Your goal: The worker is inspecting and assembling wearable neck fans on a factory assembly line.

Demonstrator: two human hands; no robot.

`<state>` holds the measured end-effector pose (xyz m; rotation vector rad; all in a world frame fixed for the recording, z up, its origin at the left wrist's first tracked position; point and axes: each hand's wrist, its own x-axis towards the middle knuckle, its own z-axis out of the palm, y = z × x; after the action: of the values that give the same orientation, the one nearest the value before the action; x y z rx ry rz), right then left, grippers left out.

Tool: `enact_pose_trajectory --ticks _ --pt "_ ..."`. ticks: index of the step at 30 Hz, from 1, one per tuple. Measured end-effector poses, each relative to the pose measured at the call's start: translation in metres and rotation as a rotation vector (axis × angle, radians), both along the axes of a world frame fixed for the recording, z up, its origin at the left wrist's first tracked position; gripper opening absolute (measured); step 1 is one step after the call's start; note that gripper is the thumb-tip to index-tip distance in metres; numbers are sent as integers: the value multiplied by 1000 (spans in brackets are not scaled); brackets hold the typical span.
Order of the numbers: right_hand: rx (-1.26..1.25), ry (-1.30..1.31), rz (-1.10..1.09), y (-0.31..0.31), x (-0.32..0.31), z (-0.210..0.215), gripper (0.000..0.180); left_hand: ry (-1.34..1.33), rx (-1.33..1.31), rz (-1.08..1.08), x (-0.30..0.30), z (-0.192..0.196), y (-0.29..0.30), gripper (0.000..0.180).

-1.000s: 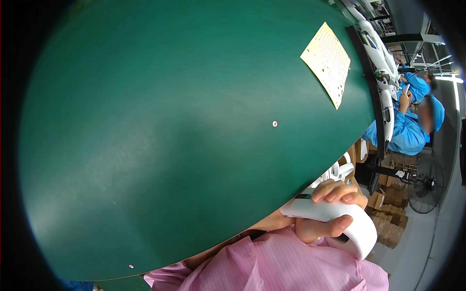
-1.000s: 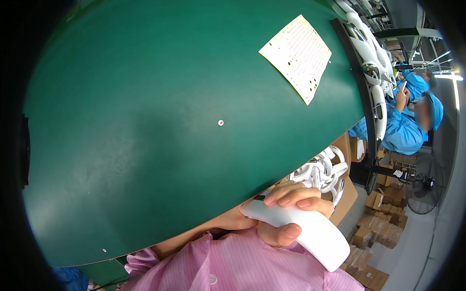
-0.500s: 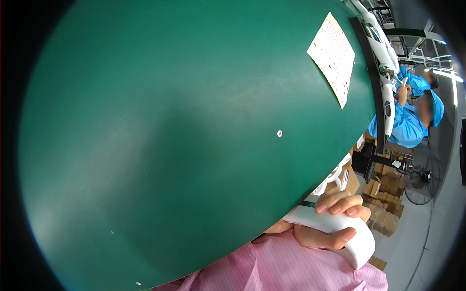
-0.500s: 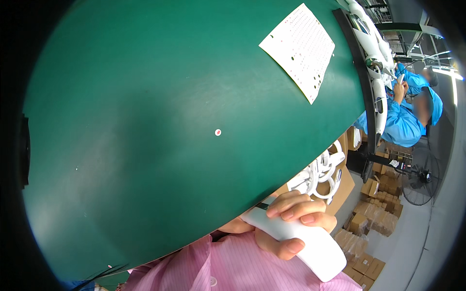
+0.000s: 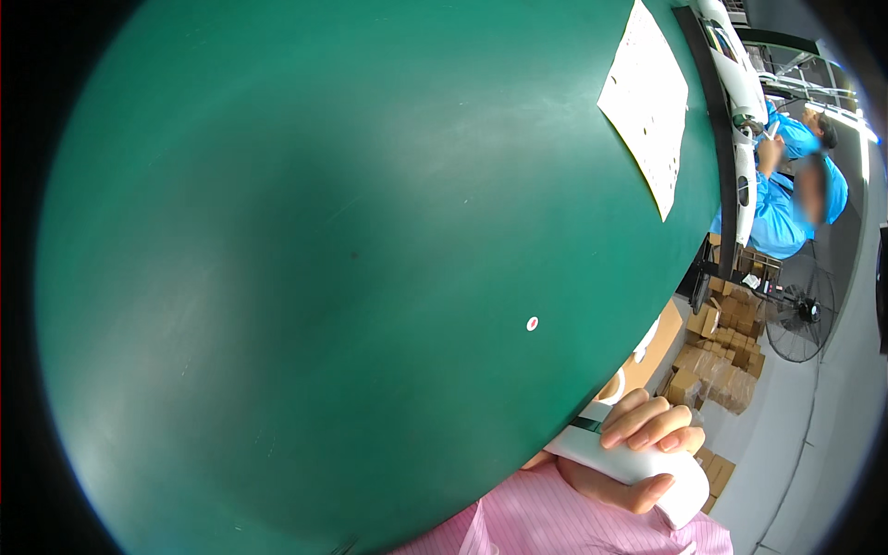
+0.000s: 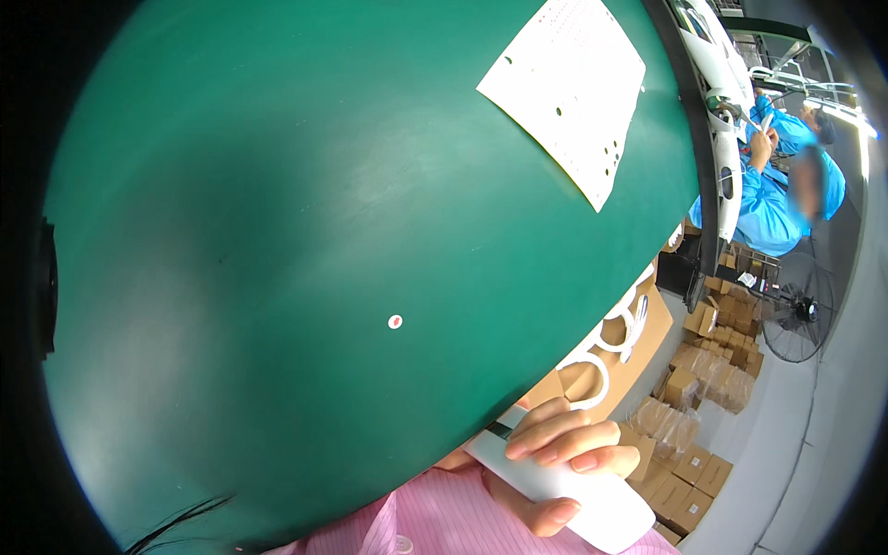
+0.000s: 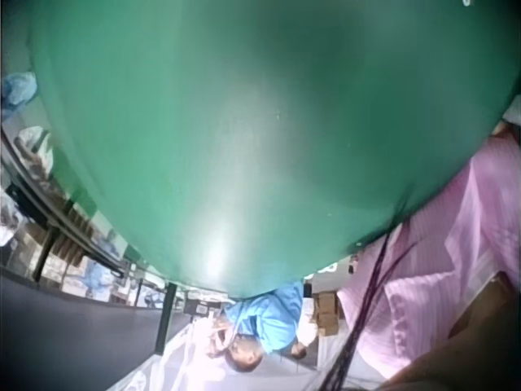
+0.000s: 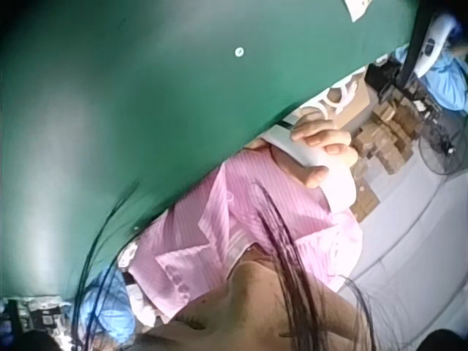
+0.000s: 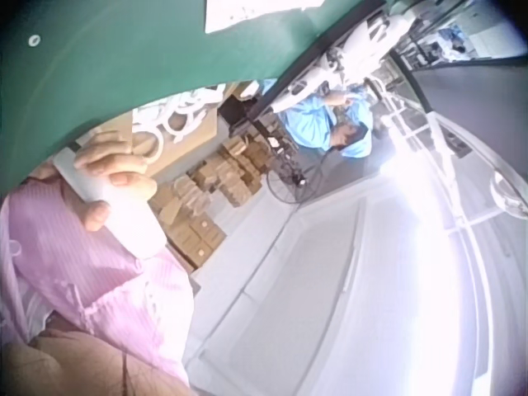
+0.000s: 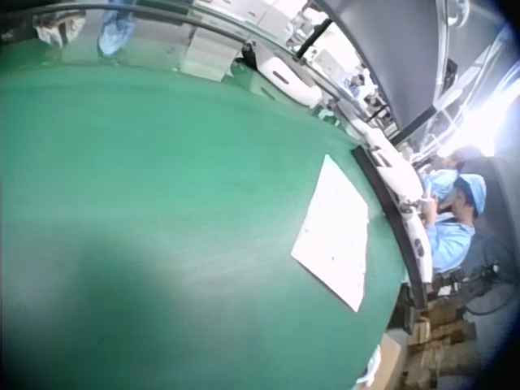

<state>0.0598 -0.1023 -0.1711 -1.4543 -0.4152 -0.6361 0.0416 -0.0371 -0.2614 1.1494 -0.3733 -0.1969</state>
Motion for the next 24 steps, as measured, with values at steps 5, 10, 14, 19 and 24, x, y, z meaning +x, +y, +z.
enact_pose_trajectory --ticks 5,10,14,19,24 --pt "-19 42 0 1 3 4 27 4 -6 -29 1 -1 -1 32" --pt "-47 21 75 0 4 2 28 0 -10 -16 0 0 -5 32" --pt "-153 84 56 -3 9 8 26 -11 -15 -9 -7 4 -13 32" --pt "-164 38 39 -6 9 7 28 2 -17 7 -13 5 -16 33" --pt "24 -3 57 -11 4 -2 34 9 -23 4 -10 4 -15 33"
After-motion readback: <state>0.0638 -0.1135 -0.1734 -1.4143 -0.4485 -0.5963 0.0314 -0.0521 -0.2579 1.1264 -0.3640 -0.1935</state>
